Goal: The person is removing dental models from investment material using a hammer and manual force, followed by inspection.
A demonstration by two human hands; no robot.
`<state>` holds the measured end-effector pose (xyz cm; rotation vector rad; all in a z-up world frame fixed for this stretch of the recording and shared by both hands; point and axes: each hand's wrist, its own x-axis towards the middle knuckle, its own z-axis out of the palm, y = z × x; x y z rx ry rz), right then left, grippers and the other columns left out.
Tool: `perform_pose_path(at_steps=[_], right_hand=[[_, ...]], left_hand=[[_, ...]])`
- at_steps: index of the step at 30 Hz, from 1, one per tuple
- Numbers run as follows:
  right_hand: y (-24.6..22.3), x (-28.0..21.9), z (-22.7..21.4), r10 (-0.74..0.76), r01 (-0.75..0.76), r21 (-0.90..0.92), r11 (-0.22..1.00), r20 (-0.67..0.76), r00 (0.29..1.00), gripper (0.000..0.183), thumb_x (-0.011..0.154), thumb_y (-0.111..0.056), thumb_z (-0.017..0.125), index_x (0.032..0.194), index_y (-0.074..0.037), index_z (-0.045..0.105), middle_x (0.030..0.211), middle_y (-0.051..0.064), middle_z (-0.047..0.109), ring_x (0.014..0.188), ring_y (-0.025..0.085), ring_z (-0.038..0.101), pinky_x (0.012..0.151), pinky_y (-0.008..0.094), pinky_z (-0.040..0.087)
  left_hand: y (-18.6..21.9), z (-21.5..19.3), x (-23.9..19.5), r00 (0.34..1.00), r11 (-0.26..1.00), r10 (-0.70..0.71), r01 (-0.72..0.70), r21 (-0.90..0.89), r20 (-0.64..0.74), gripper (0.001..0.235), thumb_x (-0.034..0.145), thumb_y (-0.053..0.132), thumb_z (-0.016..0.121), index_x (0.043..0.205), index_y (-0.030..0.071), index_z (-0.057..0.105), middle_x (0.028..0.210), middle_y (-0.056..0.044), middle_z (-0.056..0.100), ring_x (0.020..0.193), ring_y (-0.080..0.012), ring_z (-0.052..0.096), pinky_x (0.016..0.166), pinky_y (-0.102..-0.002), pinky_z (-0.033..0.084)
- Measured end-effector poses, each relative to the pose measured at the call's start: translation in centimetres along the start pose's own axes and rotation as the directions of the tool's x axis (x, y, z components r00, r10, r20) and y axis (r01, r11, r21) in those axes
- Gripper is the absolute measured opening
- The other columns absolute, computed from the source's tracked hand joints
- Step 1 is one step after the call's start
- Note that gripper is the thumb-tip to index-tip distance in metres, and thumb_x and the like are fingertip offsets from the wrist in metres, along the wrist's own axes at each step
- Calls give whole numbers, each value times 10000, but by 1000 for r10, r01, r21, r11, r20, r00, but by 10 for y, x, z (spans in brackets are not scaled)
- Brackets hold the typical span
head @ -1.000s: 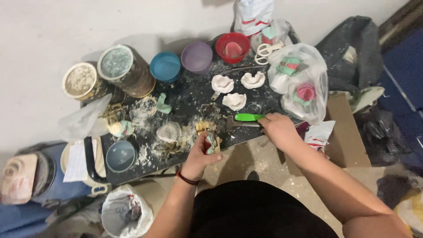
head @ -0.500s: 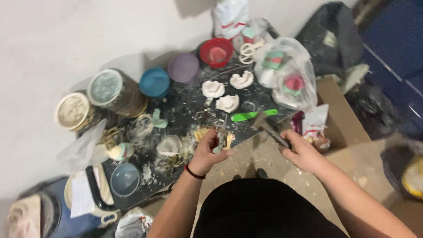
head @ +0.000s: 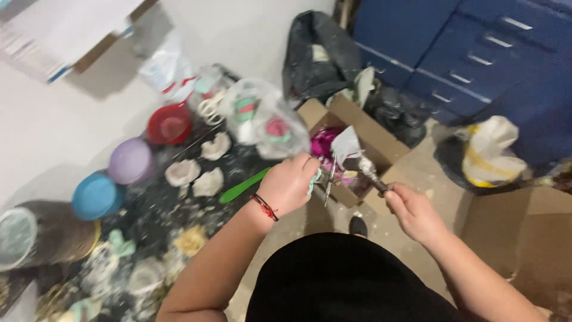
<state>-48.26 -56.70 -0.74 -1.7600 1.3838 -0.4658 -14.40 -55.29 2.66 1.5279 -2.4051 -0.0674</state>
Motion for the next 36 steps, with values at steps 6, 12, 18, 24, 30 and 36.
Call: perform_pose_path(at_steps=[6, 12, 18, 24, 30, 36], right_hand=[[13, 26, -92, 37, -45, -224, 974, -38, 999, 378, 1078, -364, 483, 1103, -65, 713, 791, 201, 745, 800, 406, 719, 727, 507, 573], [44, 42, -155, -83, 35, -317, 948, -139, 987, 359, 1066, -373, 397, 1043, -157, 683, 697, 130, 688, 740, 358, 677, 721, 496, 555], [138, 77, -177, -84, 43, -264, 963, -146, 986, 388, 1043, -287, 447, 1270, -27, 624, 942, 340, 712, 945, 589, 653, 766, 667, 530], [109, 90, -205, -100, 65, -298, 952, -106, 989, 391, 1074, -416, 363, 1053, -148, 647, 743, 152, 709, 783, 429, 684, 701, 540, 545], [176, 96, -202, -53, 21, -427, 904, -65, 996, 380, 1068, -390, 439, 1084, -102, 686, 897, 241, 750, 987, 483, 697, 824, 556, 553], [181, 98, -190, -186, 135, -459, 878, -67, 980, 326, 1052, -318, 512, 1099, -59, 705, 962, 282, 735, 967, 498, 685, 844, 532, 565]], left_hand=[[42, 23, 106, 991, 988, 135, -135, 80, 15, 362, 707, 87, 704, 1046, 77, 574, 917, -79, 536, 605, -318, 661, 550, -408, 579], [70, 37, 185, 985, 981, 170, -169, 89, 1, 296, 722, 97, 668, 1007, 70, 592, 891, -79, 551, 598, -335, 674, 503, -419, 567], [74, 80, 221, 992, 992, 128, -128, 6, 12, 284, 696, 65, 668, 967, 71, 585, 881, -68, 534, 597, -340, 662, 526, -419, 563], [75, 104, 257, 992, 992, 106, -102, -76, 63, 270, 737, 64, 657, 999, 67, 588, 934, -65, 546, 644, -345, 686, 593, -433, 582], [87, 123, 273, 986, 990, 140, -139, -15, 87, 274, 733, 71, 664, 990, 98, 573, 901, -52, 519, 623, -329, 673, 548, -438, 565], [88, 115, 285, 984, 988, 140, -132, -78, 106, 280, 779, 103, 647, 1039, 97, 543, 948, -62, 503, 661, -364, 675, 572, -482, 573]])
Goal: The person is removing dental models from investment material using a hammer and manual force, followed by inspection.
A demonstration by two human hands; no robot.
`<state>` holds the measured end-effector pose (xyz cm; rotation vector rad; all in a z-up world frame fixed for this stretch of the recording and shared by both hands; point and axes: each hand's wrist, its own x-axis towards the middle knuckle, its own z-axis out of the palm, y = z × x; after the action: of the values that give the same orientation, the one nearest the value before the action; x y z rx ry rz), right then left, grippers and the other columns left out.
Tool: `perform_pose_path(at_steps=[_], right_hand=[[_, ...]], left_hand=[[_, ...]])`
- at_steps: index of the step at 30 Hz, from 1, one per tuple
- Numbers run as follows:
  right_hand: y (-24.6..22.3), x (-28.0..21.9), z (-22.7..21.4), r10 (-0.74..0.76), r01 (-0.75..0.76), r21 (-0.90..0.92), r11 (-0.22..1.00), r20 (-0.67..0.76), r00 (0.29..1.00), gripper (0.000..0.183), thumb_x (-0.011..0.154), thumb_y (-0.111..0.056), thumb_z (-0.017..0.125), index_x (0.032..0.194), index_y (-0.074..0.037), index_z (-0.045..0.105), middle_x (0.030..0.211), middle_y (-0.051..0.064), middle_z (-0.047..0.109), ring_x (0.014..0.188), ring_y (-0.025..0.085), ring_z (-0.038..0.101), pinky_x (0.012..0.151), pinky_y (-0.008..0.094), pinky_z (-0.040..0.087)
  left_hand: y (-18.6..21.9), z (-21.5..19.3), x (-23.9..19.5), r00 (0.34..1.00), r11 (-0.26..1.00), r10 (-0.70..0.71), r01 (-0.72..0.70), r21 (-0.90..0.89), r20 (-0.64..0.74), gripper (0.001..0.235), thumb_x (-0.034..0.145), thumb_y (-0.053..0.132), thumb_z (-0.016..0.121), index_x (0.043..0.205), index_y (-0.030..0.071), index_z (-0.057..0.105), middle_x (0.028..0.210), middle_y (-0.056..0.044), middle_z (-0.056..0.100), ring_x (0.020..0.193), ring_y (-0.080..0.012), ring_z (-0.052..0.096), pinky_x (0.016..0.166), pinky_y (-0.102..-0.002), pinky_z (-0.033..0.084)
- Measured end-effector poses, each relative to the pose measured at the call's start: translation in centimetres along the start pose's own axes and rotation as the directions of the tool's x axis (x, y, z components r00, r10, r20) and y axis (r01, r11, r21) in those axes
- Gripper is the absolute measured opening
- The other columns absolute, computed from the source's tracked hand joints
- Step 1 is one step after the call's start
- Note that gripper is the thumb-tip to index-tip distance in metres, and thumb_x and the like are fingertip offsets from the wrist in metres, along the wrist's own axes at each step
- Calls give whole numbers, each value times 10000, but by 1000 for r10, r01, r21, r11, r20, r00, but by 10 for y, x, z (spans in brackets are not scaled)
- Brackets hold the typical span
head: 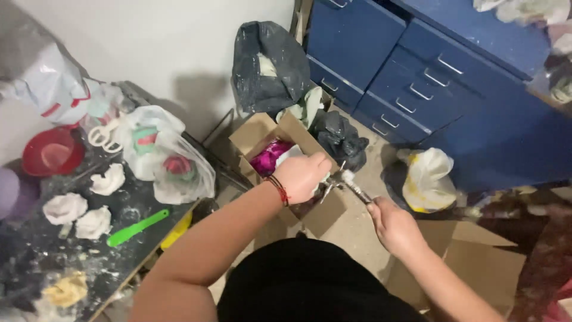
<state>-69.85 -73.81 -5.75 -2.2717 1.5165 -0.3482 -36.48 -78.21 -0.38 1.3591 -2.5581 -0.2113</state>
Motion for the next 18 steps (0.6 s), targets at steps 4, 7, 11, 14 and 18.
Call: perform_pose_path(at_steps=[4, 7, 11, 14, 18], right_hand=[[-45, 2, -67, 109, -72, 270, 960, -123, 987, 578, 1104, -442, 238, 727, -240, 627, 588, -48, 632, 684, 287, 673, 727, 429, 542], [-44, 24, -52, 131, -104, 390, 915, -44, 990, 638, 1119, -453, 239, 655, -225, 613, 491, -63, 615, 565, 223, 662, 622, 395, 549], [-67, 76, -18, 249, -243, 798, 552, 120, 961, 345, 947, -183, 764, 1168, 64, 669, 1046, 243, 739, 945, 319, 745, 785, 480, 624], [-73, 87, 7, 170, -210, 899, 385, 155, 973, 334, 758, -17, 884, 940, 17, 605, 1036, 188, 747, 875, 231, 712, 740, 377, 600], [-89, 94, 5, 199, -223, 960, 168, 188, 962, 248, 877, 77, 730, 948, -12, 510, 1019, 213, 756, 672, 210, 745, 576, 368, 672]], left_hand=[[-4, 34, -3, 996, 997, 20, -13, 74, -88, 298, 707, 73, 636, 979, 113, 524, 891, -35, 444, 533, -338, 612, 484, -430, 514], [-9, 44, -5, 990, 995, 68, -57, 87, -127, 299, 688, 97, 613, 969, 109, 509, 903, -23, 437, 566, -331, 617, 505, -401, 524], [-3, 28, -6, 993, 998, 40, -45, -42, -115, 283, 725, 108, 627, 992, 113, 533, 902, -20, 445, 564, -322, 608, 536, -410, 535], [-3, 33, -10, 992, 996, 40, -49, -75, -122, 304, 743, 171, 638, 1023, 156, 520, 932, 2, 449, 593, -307, 630, 571, -407, 556], [-26, 47, -7, 991, 954, -105, 77, -289, -85, 574, 665, 310, 782, 1182, 274, 535, 1188, 42, 564, 802, -322, 732, 746, -399, 612]])
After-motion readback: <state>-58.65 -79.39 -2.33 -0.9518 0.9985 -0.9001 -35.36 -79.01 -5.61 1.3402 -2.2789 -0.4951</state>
